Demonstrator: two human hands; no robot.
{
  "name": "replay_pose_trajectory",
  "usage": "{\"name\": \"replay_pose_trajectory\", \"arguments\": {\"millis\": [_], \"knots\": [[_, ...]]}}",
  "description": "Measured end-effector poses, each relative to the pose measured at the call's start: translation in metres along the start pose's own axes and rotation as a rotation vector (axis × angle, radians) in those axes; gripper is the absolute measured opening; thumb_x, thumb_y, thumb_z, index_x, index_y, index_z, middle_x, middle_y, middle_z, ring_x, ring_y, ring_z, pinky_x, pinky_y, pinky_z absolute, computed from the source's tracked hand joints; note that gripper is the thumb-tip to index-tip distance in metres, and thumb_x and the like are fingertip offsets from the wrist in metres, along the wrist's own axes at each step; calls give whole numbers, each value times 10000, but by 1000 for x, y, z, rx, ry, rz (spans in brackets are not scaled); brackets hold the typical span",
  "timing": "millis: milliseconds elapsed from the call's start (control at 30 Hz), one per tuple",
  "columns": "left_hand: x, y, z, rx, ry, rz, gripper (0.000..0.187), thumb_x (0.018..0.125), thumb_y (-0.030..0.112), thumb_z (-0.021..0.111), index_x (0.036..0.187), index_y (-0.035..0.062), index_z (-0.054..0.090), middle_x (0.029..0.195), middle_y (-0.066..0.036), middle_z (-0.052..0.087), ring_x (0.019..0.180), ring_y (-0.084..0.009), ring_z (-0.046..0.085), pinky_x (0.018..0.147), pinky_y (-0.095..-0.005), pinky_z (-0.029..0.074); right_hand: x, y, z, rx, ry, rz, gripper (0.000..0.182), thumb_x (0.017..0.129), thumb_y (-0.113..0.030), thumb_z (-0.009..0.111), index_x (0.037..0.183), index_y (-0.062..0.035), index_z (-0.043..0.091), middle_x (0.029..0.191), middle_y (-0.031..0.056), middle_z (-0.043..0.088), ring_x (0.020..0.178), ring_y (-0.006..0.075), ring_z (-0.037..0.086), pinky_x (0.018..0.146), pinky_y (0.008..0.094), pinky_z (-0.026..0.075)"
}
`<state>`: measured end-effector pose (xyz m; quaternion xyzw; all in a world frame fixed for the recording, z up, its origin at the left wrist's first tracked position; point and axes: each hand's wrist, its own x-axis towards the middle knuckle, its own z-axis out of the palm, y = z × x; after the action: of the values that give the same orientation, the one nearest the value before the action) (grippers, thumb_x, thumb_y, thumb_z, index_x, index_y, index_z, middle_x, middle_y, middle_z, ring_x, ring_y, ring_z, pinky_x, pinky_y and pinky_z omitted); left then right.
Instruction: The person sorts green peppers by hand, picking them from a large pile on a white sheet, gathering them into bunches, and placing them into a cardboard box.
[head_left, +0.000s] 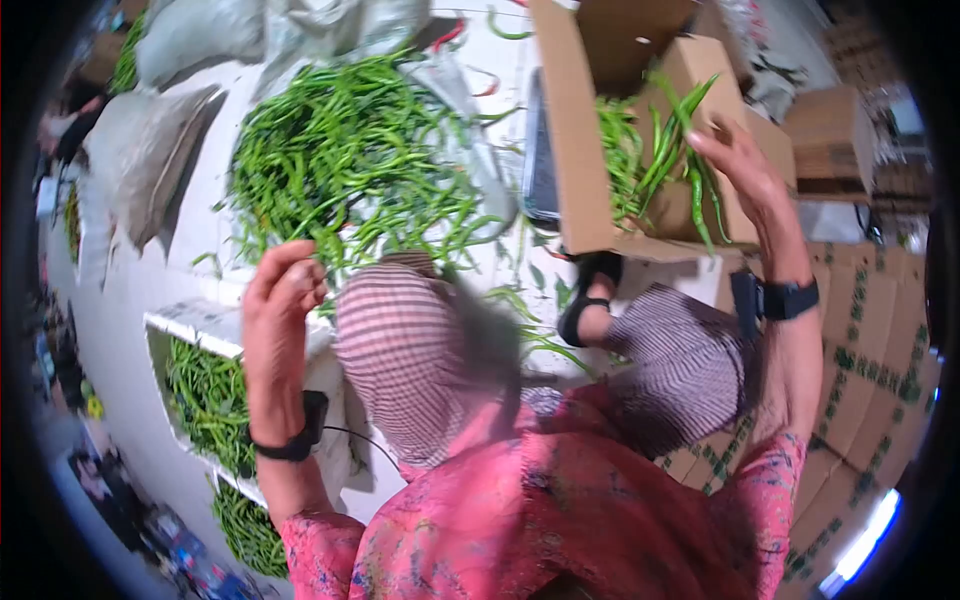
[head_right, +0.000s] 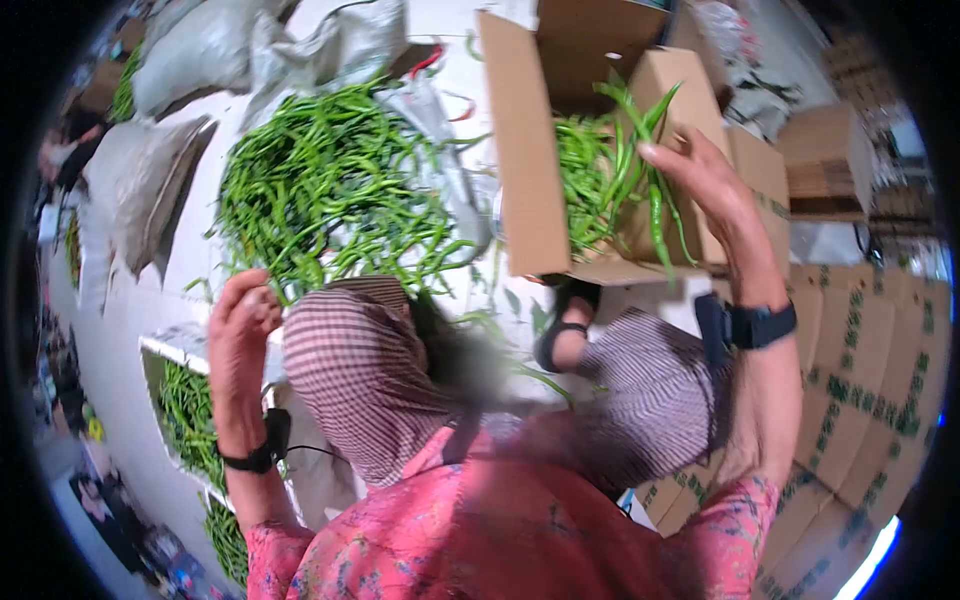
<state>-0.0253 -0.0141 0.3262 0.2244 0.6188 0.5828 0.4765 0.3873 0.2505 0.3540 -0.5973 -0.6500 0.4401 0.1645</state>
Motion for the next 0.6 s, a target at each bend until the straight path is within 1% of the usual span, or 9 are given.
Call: {"name": "replay_pose_trajectory", "arguments": {"millis": [67,233,267,300,333,400,467,533,600], "knots": [[14,-43,-30,62,63,-76,227,905,101,580,1102,-12,590,871,-44,621,731,-98,544,670,-212,427,-2,17,7,-152,109,-64,748,831,-361,694,1360,83,406,1317,254,513,1208,301,508,1021,382,398],[31,-119,-62,191,139,-235,214,893,115,611,1080,10,601,900,-37,654,765,-100,582,662,-215,436,-97,-98,77,-87,-311,-97,348,841,-197,632,1120,12,629,961,59,678,891,164,628,833,290,482],[37,-134,-62,200,126,-258,211,898,124,609,1076,12,603,893,-33,651,755,-99,574,664,-218,437,-102,-79,94,-206,-420,-258,295,824,-165,648,1061,11,652,876,60,685,795,176,642,765,286,504],[44,-152,-64,209,113,-279,208,902,132,607,1073,13,605,885,-30,648,745,-98,567,665,-221,438,-110,-72,129,118,-504,-46,281,835,-159,646,1068,-3,651,869,77,693,767,182,652,727,287,511],[50,-172,-68,230,96,-277,202,902,134,609,1064,13,609,875,-27,644,746,-94,564,664,-222,438,-99,-74,152,-34,-642,-289,265,875,-175,615,1072,-2,647,896,99,699,806,190,662,745,302,506],[58,-205,-73,286,75,-258,146,923,126,601,1022,18,600,848,-2,615,719,-70,523,645,-221,432,-85,-15,217,187,-689,-232,259,898,-199,589,1058,-2,643,901,115,696,834,196,665,764,301,499],[64,-227,-78,447,102,-237,139,918,110,594,1012,8,609,862,3,615,758,-81,544,686,-238,453,-63,31,273,45,-659,-122,268,912,-226,562,1035,-1,644,887,119,685,838,175,655,777,300,493],[70,-235,-77,618,138,-225,172,894,106,616,1033,4,614,876,-19,643,811,-112,595,725,-261,481,-41,89,316,-54,-520,-400,290,876,-244,582,999,9,650,809,97,676,766,145,638,730,309,496],[79,-253,-77,728,172,-115,191,849,83,628,1027,13,623,879,-82,644,811,-196,614,738,-323,489,-25,121,346,-17,-457,-104,284,836,-234,604,975,10,654,756,68,666,717,137,624,685,293,493]]}}
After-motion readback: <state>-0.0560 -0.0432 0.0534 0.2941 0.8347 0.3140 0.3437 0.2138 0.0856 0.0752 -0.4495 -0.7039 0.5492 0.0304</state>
